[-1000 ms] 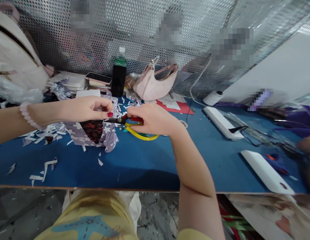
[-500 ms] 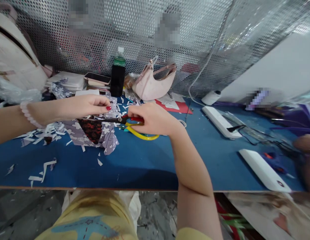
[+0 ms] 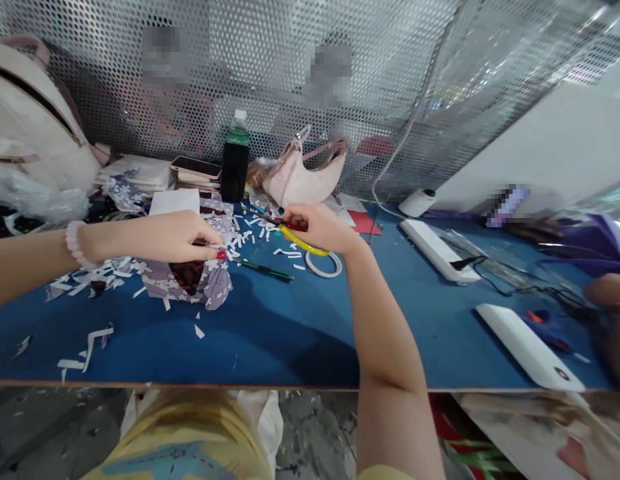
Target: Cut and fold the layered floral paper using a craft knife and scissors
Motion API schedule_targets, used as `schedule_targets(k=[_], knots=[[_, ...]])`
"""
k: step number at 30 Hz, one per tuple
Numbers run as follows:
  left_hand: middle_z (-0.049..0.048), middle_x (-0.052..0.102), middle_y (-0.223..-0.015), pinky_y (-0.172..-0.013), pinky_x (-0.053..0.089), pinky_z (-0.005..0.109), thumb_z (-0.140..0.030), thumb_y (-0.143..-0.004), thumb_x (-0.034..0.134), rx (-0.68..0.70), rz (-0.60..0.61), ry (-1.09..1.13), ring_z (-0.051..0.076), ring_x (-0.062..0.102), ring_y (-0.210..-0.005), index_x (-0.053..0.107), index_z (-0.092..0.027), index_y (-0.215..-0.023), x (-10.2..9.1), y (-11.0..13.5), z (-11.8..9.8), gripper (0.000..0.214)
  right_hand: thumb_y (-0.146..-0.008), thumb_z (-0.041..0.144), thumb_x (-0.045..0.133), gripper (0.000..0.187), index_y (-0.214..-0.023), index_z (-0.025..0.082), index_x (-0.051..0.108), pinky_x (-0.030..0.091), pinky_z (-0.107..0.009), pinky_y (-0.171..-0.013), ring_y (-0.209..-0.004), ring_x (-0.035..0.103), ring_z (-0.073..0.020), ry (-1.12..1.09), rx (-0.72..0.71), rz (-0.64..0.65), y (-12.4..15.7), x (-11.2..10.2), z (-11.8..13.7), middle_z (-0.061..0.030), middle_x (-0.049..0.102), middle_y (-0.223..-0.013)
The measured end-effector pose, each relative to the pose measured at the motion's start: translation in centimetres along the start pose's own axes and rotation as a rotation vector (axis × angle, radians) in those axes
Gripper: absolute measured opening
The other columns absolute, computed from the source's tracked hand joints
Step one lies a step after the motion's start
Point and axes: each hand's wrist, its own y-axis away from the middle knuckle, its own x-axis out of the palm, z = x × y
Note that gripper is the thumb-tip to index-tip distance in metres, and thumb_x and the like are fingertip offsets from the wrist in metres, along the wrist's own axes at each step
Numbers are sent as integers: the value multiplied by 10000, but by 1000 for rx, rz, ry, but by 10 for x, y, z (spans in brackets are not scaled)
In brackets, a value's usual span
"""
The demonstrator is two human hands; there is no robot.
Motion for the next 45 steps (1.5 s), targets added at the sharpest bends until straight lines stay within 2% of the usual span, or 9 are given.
schedule_targets(k=[7,11,13,16,19,24,28,36,45], knots=[[-17,390,-510,-557,288,301,-387,-892,428,-106,-51,17,130,364,-487,323,-208,-540,-2,-2,9,409,-826,449,563,243,-807,208,535,376,-272,-578,-573,468,-129,13,12,36,-1,6,-3,20,550,-624],[25,550,-653,-619,364,293,-399,-897,390,-222,-130,70,170,497,-608,475,-200,-615,11,0,34,356,-826,439,543,232,-794,210,528,363,-272,-585,-579,484,-134,76,16,59,-2,8,-1,3,578,-649],[59,668,-859,-708,426,286,-381,-891,398,-268,-181,112,201,594,-755,634,-175,-841,25,3,48,317,-831,426,543,221,-785,211,524,342,-264,-581,-578,477,-131,123,-2,80,-4,9,0,4,582,-652],[95,706,-960,-746,476,298,-366,-931,366,-347,-137,123,230,647,-840,601,-140,-1249,50,13,65,456,-842,409,544,209,-787,209,521,316,-255,-569,-567,457,-126,171,-21,148,-6,12,0,10,571,-638],[166,619,-1269,-968,451,362,-342,-934,425,-277,-170,25,287,589,-1153,574,-134,-1308,71,22,76,453,-847,374,542,181,-782,206,526,313,-253,-580,-575,464,-131,226,-12,204,-9,19,-1,8,569,-636],[141,638,-1156,-942,472,395,-343,-928,533,44,-116,-155,285,616,-1064,658,-159,-1138,90,11,81,306,-847,375,559,189,-774,205,521,288,-244,-570,-591,480,-131,295,57,288,-13,29,1,-1,581,-675],[134,670,-1018,-830,503,335,-244,-910,536,96,-97,-130,267,640,-987,651,-162,-947,97,-6,79,146,-860,388,553,199,-787,206,517,273,-246,-570,-589,471,-129,325,101,322,-13,30,3,5,570,-674],[146,684,-1127,-871,486,390,-182,-857,430,-182,-281,126,286,644,-1010,587,-166,-1056,100,5,76,253,-865,396,552,203,-800,207,523,282,-255,-584,-609,479,-132,306,89,335,-13,30,0,-2,583,-699],[5,546,-624,-635,452,308,-398,-821,466,-515,-570,672,193,540,-623,514,-204,-658,113,-3,84,257,-871,395,511,208,-815,197,544,311,-261,-598,-649,499,-153,228,92,531,-18,40,9,-26,605,-736]])
